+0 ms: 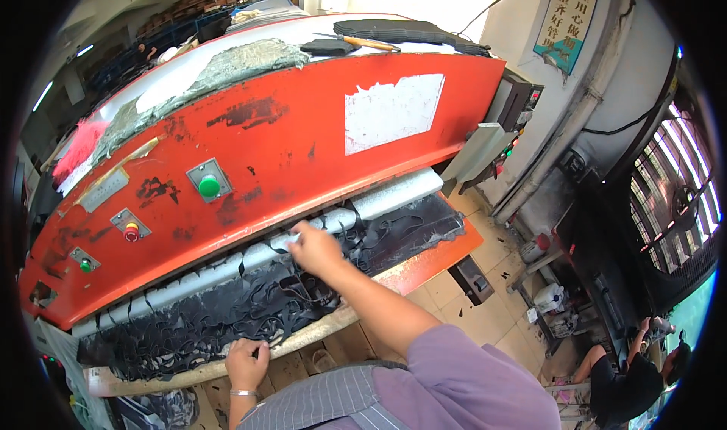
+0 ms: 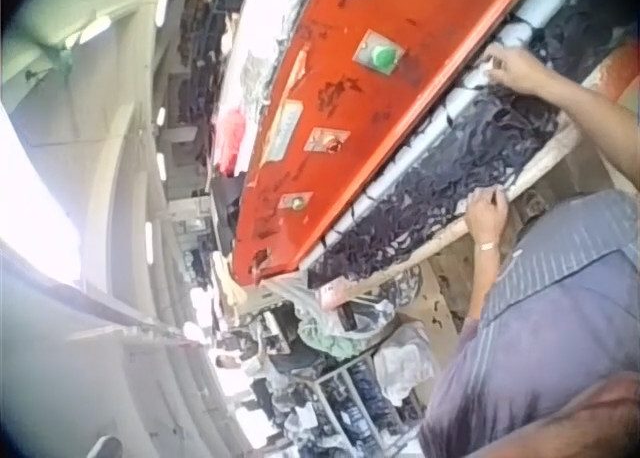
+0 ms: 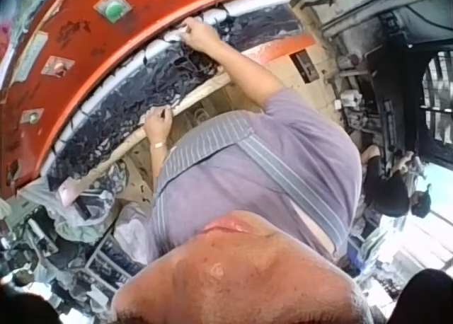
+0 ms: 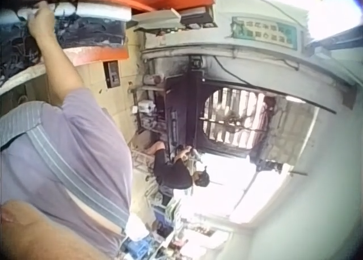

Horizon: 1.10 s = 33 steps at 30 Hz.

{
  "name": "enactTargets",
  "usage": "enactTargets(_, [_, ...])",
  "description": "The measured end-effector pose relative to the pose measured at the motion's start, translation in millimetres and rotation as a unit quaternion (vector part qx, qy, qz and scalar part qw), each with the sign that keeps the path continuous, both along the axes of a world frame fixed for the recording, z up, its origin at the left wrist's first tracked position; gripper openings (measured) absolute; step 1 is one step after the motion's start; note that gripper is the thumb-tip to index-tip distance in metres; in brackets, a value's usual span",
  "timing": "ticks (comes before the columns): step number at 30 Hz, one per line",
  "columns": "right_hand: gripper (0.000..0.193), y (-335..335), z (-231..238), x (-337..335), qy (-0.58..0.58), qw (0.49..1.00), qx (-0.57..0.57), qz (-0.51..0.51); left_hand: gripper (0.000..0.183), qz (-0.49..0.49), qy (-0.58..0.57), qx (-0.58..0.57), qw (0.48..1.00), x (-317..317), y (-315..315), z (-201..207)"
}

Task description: Using a hydraulic clicker press to cut leather shoe components with metal dies.

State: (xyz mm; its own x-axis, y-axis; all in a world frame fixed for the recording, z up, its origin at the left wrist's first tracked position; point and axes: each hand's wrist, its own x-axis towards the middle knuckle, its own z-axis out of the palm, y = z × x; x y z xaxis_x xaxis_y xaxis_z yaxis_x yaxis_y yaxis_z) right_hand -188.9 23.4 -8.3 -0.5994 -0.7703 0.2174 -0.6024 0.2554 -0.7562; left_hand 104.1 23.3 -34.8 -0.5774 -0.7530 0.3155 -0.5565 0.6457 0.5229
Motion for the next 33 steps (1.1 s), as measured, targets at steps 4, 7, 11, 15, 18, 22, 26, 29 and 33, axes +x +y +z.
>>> enactTargets(4, [0.044,13.3,-3.6,-65.2,-0.027,0.989,0.077,-0.124,0.011,0.012,0.006,-0.034,0.999,-0.6,8.4,-13.6])
enactTargets(7, [0.049,1.4,4.6,-105.2,0.007,0.977,0.157,-0.142,0.011,0.025,0.017,-0.029,0.999,-7.8,6.5,-12.7])
enactTargets(11, [0.052,-28.8,-12.6,-124.9,0.054,0.966,0.205,-0.145,0.013,0.05,-0.009,-0.012,0.999,-15.0,2.5,-7.8])
enactTargets(15, [0.053,-40.1,-47.9,-147.4,0.084,0.985,0.124,-0.083,0.016,0.069,-0.031,-0.02,0.997,-15.5,-0.5,-6.1])
enactTargets(18, [0.048,-29.8,-61.5,-180.4,-0.192,0.979,-0.006,-0.073,0.018,0.084,-0.048,-0.027,0.995,-12.4,-0.6,-7.6])
enactTargets(22, [0.049,-22.9,28.1,-172.4,-0.22,0.933,-0.266,0.099,0.019,0.106,-0.075,-0.055,0.99,-9.1,8.0,-7.0])
enactTargets(26, [0.037,-85.8,155.0,-145.7,0.056,0.906,-0.39,0.154,0.018,0.043,-0.074,0.004,0.996,0.6,24.4,-9.5])
enactTargets(29, [0.038,-154.4,239.7,-157.3,0.32,0.861,-0.391,0.056,0.017,-0.042,0.037,0.183,0.982,17.0,9.9,4.7])
enactTargets(33, [0.042,-223.9,295.6,-162.4,0.447,0.88,-0.106,-0.12,0.011,0.047,0.081,0.096,0.991,64.1,-64.9,39.8])
